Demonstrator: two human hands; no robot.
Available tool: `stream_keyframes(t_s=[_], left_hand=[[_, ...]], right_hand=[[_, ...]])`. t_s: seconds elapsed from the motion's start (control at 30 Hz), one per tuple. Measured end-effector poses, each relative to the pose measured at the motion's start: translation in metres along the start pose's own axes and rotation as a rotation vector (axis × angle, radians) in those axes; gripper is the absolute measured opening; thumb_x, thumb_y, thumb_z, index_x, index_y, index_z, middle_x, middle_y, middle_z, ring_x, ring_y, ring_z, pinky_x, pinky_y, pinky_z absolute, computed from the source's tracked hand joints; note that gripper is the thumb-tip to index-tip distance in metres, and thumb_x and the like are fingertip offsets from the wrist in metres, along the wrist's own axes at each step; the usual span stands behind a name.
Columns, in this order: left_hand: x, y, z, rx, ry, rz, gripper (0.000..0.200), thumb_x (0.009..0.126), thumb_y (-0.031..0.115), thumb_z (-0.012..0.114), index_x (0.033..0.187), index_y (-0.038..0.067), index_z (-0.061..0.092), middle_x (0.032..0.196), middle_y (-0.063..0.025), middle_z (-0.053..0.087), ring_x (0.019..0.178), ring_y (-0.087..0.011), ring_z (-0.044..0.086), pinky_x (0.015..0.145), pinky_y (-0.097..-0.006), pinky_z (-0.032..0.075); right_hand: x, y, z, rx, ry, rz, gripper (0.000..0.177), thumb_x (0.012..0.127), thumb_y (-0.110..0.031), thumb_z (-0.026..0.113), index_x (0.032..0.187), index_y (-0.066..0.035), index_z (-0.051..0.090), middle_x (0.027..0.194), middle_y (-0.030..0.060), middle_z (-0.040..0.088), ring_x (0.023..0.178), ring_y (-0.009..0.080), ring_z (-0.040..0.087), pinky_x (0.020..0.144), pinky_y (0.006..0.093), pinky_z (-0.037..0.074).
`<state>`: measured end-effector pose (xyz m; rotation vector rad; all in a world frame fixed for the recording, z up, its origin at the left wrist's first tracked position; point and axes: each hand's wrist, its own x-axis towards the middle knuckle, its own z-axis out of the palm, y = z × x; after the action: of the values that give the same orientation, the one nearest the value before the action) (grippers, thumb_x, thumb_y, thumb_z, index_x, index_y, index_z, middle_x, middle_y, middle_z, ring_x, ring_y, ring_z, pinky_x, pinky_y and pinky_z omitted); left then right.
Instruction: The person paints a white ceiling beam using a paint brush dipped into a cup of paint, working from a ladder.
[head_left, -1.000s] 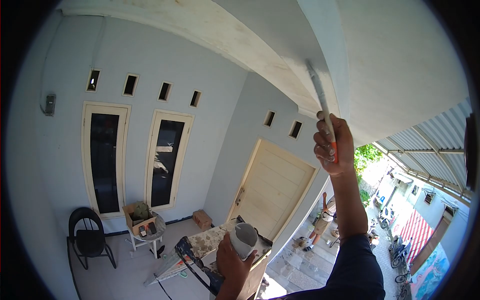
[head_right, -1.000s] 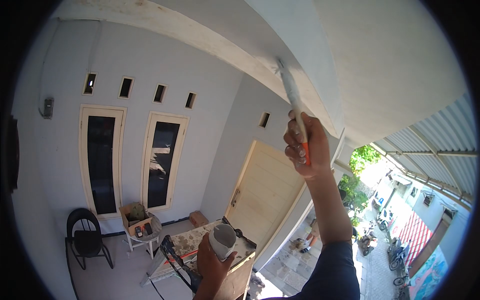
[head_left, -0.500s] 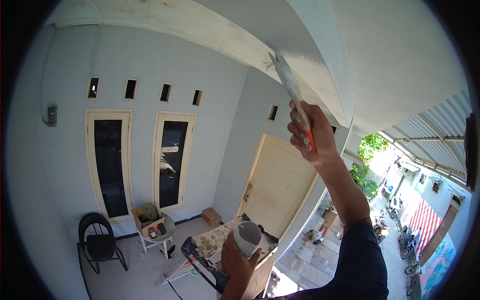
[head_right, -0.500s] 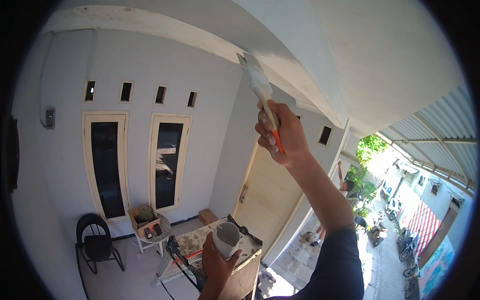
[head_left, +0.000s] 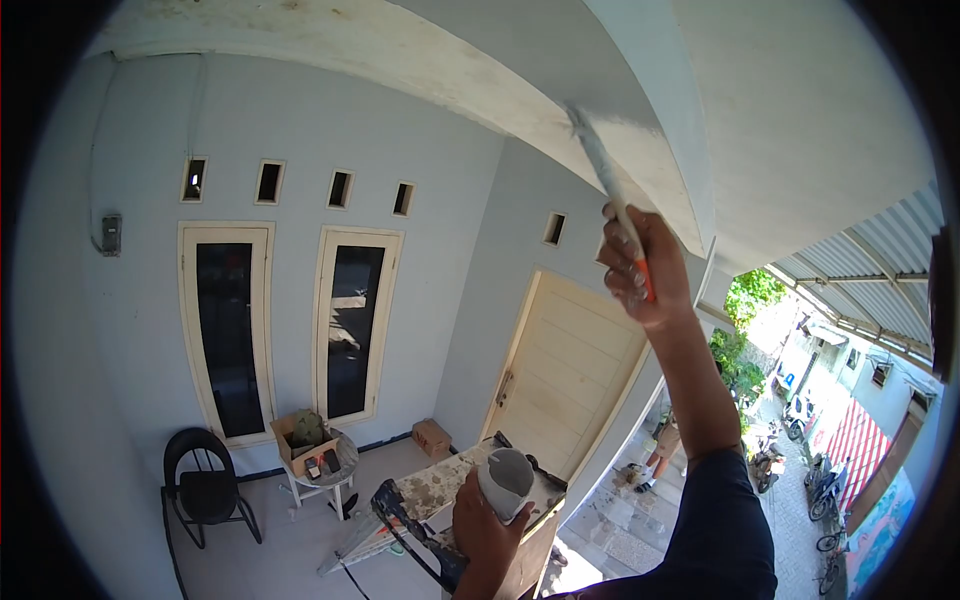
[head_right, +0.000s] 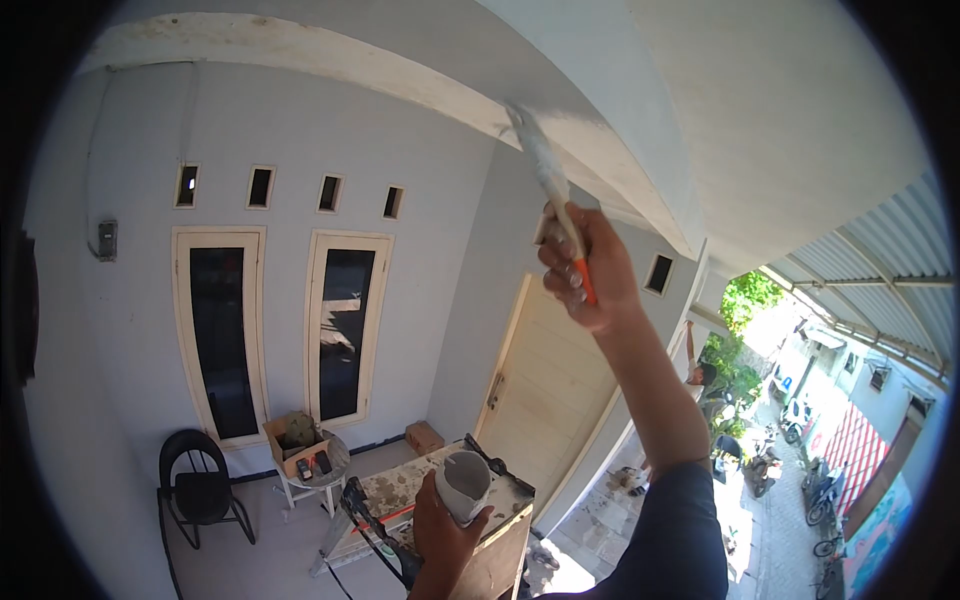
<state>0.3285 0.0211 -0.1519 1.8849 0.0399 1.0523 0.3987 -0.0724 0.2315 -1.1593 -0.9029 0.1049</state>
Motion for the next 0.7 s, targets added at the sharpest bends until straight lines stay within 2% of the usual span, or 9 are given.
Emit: stream_keyframes(t_s=[0.03, 0.1, 0.2, 0.23, 0.33, 0.43, 0.5, 0.57, 0.7], left_hand=[[0.000, 0.000, 0.000, -0.001, -0.005, -0.002, 0.110, 0.057, 0.038, 0.095, 0.143, 0.000, 0.037, 0.125, -0.0233, 0.057, 0.113, -0.0419, 0.059, 0.096, -0.0493, 0.048], [0.000, 0.000, 0.000, -0.006, -0.002, -0.004, 0.111, 0.057, 0.037, 0.096, 0.144, 0.000, 0.037, 0.124, -0.0229, 0.057, 0.113, -0.0418, 0.059, 0.096, -0.0493, 0.048], [0.001, 0.001, -0.001, -0.026, -0.003, -0.012, 0.111, 0.057, 0.036, 0.096, 0.144, 0.000, 0.037, 0.124, -0.0232, 0.057, 0.112, -0.0423, 0.058, 0.096, -0.0497, 0.048], [0.000, 0.001, -0.001, -0.033, -0.005, -0.015, 0.111, 0.057, 0.036, 0.096, 0.144, 0.000, 0.037, 0.124, -0.0232, 0.057, 0.112, -0.0423, 0.058, 0.096, -0.0497, 0.048], [0.000, 0.001, 0.000, -0.017, -0.015, -0.037, 0.111, 0.057, 0.036, 0.096, 0.144, 0.000, 0.036, 0.124, -0.0237, 0.057, 0.112, -0.0431, 0.058, 0.096, -0.0500, 0.048], [0.000, 0.000, 0.000, -0.011, -0.046, -0.075, 0.111, 0.056, 0.034, 0.097, 0.143, 0.000, 0.038, 0.129, -0.0222, 0.055, 0.119, -0.0403, 0.057, 0.100, -0.0478, 0.047], [0.001, 0.000, -0.001, -0.003, -0.024, -0.024, 0.112, 0.057, 0.036, 0.096, 0.145, 0.001, 0.036, 0.123, -0.0238, 0.057, 0.111, -0.0430, 0.059, 0.094, -0.0501, 0.049], [0.000, 0.000, -0.001, 0.008, -0.032, -0.033, 0.112, 0.057, 0.036, 0.096, 0.145, 0.001, 0.036, 0.123, -0.0237, 0.057, 0.111, -0.0429, 0.059, 0.094, -0.0501, 0.049], [0.001, 0.000, -0.002, 0.008, -0.024, 0.005, 0.111, 0.057, 0.036, 0.096, 0.144, 0.002, 0.036, 0.123, -0.0234, 0.057, 0.111, -0.0428, 0.059, 0.094, -0.0499, 0.049]], right_hand=[[0.007, -0.015, -0.001, 0.014, -0.018, -0.039, 0.025, 0.105, -0.026, 0.044, 0.103, -0.003, 0.055, 0.065, -0.0018, 0.045, 0.043, 0.0059, 0.037, 0.031, 0.0181, 0.032], [0.011, -0.045, -0.007, 0.126, -0.156, 0.037, 0.024, 0.105, -0.021, 0.043, 0.103, 0.000, 0.054, 0.065, -0.0010, 0.045, 0.042, 0.0059, 0.037, 0.031, 0.0182, 0.033], [-0.005, -0.058, -0.003, 0.172, -0.134, 0.037, 0.025, 0.105, -0.019, 0.043, 0.104, 0.003, 0.053, 0.064, -0.0002, 0.045, 0.042, 0.0068, 0.036, 0.030, 0.0189, 0.033], [-0.010, -0.056, -0.002, 0.166, -0.131, 0.041, 0.025, 0.105, -0.019, 0.043, 0.104, 0.003, 0.053, 0.064, -0.0002, 0.045, 0.042, 0.0068, 0.036, 0.030, 0.0189, 0.033], [-0.026, -0.047, -0.005, 0.139, -0.099, -0.138, 0.027, 0.106, -0.021, 0.041, 0.110, 0.003, 0.053, 0.064, 0.0010, 0.045, 0.041, 0.0079, 0.037, 0.028, 0.0201, 0.034], [-0.034, -0.030, -0.012, 0.130, -0.132, -0.264, 0.028, 0.106, -0.022, 0.040, 0.112, 0.002, 0.052, 0.064, 0.0010, 0.045, 0.041, 0.0083, 0.037, 0.027, 0.0205, 0.033], [-0.040, -0.011, -0.010, 0.088, -0.083, -0.312, 0.028, 0.107, -0.025, 0.040, 0.113, -0.001, 0.052, 0.064, 0.0003, 0.044, 0.041, 0.0084, 0.036, 0.028, 0.0205, 0.033], [-0.043, 0.012, -0.008, 0.064, 0.070, -0.333, 0.028, 0.107, -0.028, 0.040, 0.113, -0.004, 0.052, 0.063, -0.0008, 0.042, 0.041, 0.0081, 0.036, 0.030, 0.0203, 0.033], [-0.014, 0.030, -0.006, 0.021, -0.040, -0.117, 0.026, 0.105, -0.029, 0.043, 0.107, -0.006, 0.053, 0.063, -0.0028, 0.043, 0.041, 0.0066, 0.037, 0.031, 0.0180, 0.032]])
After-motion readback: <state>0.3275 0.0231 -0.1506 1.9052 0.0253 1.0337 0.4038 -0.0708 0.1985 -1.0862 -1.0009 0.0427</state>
